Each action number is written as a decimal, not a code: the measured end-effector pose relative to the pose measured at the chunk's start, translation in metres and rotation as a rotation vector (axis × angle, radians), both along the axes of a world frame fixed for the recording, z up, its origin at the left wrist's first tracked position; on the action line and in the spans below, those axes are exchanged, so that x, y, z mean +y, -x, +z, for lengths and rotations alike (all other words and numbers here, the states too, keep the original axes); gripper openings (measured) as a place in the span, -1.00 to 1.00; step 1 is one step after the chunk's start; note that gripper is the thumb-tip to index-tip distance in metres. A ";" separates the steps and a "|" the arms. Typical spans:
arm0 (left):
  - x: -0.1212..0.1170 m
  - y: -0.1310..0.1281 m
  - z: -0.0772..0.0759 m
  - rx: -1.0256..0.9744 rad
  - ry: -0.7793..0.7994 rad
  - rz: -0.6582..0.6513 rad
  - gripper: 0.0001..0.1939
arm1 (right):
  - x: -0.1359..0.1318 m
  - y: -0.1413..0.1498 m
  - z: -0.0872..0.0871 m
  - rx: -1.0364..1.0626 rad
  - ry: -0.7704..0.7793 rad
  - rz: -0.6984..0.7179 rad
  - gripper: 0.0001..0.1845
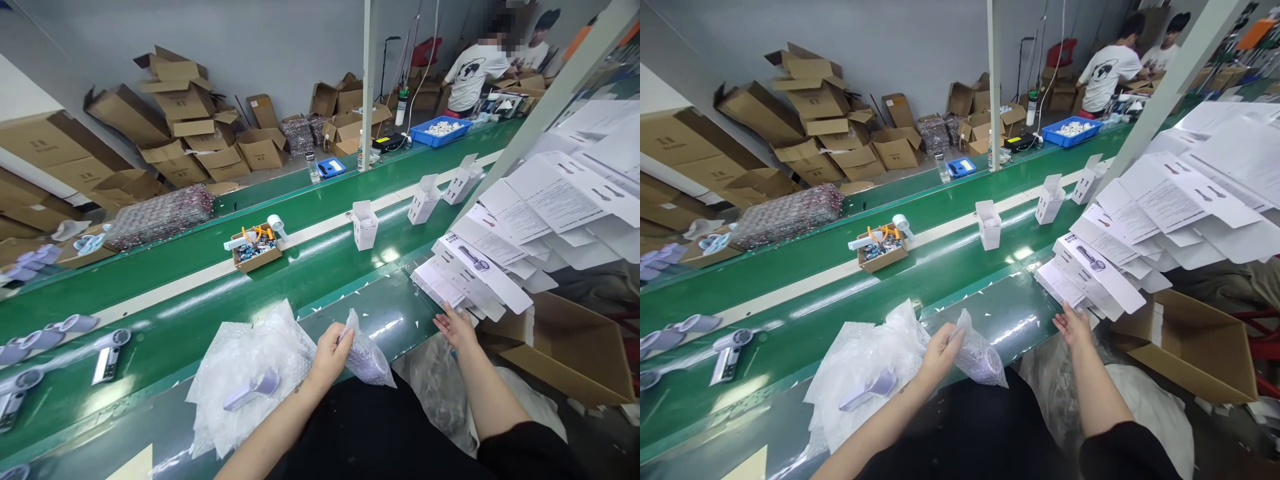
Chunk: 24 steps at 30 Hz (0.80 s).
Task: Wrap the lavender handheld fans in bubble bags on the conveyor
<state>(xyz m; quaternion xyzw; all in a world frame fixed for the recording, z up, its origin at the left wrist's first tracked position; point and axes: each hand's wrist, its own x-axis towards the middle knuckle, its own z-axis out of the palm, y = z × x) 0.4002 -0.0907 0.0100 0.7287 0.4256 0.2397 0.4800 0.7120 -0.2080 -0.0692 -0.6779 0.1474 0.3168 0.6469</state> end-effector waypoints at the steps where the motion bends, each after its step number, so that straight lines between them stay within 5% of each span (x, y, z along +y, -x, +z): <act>1: 0.001 0.005 -0.001 -0.014 0.012 0.029 -0.65 | 0.000 -0.001 -0.005 0.004 0.010 -0.001 -0.37; 6: 0.011 0.034 0.002 -0.149 0.141 0.260 -0.59 | -0.003 0.024 -0.017 -0.049 0.068 0.022 -0.44; 11: 0.024 0.056 0.011 -0.348 0.271 0.423 -0.55 | -0.014 0.062 -0.008 -0.238 0.129 0.151 -0.48; 15: 0.036 0.066 0.025 -0.541 0.539 0.469 -0.52 | -0.013 0.102 0.013 -0.457 0.091 0.388 -0.56; 18: 0.045 0.066 0.039 -0.621 0.645 0.449 -0.44 | 0.004 0.133 0.029 -0.788 -0.012 0.736 -0.59; 21: 0.049 0.058 0.050 -0.631 0.531 0.390 -0.46 | 0.028 0.159 0.035 -1.182 -0.142 1.100 -0.50; 24: 0.045 0.053 0.055 -0.473 0.186 0.402 -0.58 | 0.047 0.172 0.033 -1.321 -0.154 1.188 -0.42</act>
